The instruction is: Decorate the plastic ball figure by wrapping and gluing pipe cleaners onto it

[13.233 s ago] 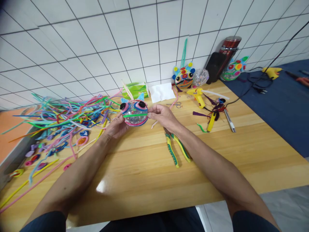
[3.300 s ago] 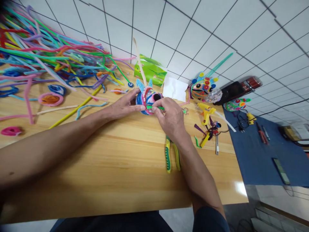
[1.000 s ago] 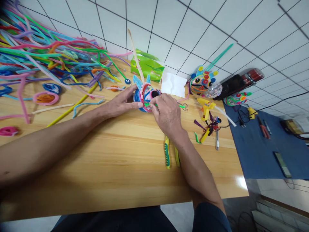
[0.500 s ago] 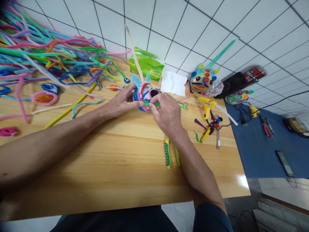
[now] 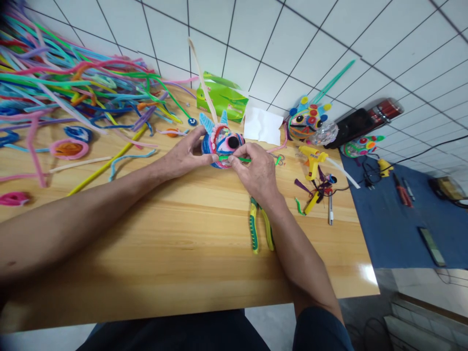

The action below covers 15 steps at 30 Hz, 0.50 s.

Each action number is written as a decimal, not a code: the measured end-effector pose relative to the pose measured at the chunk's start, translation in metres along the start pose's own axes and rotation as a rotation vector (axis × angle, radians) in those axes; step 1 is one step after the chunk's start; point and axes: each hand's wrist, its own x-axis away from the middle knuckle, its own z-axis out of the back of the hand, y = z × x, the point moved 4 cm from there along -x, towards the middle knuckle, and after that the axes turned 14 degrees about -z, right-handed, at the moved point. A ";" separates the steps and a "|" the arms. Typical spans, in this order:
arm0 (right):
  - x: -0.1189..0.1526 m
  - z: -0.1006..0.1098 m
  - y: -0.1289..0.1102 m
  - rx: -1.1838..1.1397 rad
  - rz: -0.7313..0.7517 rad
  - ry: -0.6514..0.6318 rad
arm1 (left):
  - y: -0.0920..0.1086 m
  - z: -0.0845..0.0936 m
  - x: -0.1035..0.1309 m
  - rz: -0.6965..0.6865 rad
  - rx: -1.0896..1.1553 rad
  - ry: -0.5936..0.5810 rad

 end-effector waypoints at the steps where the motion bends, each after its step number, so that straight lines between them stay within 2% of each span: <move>1: 0.000 0.000 0.000 -0.003 -0.009 -0.001 | 0.000 0.000 0.000 -0.005 0.010 0.008; 6: 0.000 0.001 0.000 -0.003 -0.037 0.003 | -0.003 -0.001 -0.001 -0.010 0.057 0.046; 15: -0.001 0.000 0.003 -0.014 -0.051 0.013 | -0.008 0.000 0.000 -0.040 0.056 0.035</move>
